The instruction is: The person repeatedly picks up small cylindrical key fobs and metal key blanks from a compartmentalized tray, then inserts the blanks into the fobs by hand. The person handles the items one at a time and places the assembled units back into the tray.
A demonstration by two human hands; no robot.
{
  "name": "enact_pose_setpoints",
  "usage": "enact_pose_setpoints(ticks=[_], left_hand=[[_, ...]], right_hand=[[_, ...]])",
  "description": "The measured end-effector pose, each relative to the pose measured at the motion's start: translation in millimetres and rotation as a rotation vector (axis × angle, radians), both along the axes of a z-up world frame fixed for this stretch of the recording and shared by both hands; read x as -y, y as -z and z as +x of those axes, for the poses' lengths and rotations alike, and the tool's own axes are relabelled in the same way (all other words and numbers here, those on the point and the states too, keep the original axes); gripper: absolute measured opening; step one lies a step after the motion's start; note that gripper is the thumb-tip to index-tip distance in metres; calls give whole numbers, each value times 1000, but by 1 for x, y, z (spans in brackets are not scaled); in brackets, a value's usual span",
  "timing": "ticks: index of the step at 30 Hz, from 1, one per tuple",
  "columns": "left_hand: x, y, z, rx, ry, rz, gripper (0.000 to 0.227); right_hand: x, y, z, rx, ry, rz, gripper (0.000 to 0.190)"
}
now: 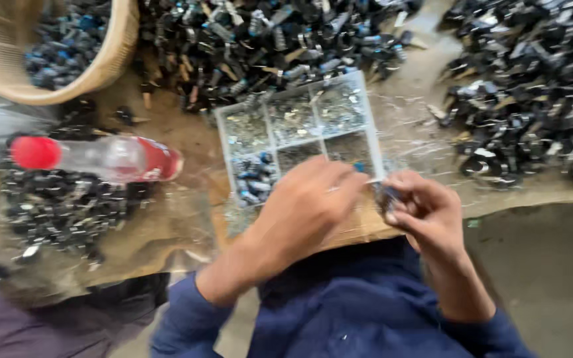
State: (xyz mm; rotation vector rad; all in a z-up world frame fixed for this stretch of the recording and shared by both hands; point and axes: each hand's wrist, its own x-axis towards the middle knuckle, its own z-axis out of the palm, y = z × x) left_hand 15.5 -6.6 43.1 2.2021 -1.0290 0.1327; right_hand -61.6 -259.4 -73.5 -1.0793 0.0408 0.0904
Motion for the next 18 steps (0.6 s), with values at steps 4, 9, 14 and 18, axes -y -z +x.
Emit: enact_pose_setpoints(ticks=[4,9,14,18], left_hand=[[127,23,61,-80,312,24,16],[276,115,123,298,-246,285,25],[297,143,138,394,-223,272,15],[274,124,135,456,-230,212,18]], right_hand=[[35,21,-51,67,102,57,42],[40,24,-104,13,248,-42,41],[47,29,-122,22,229,48,39],[47,36,-107,-12,179,-51,40]])
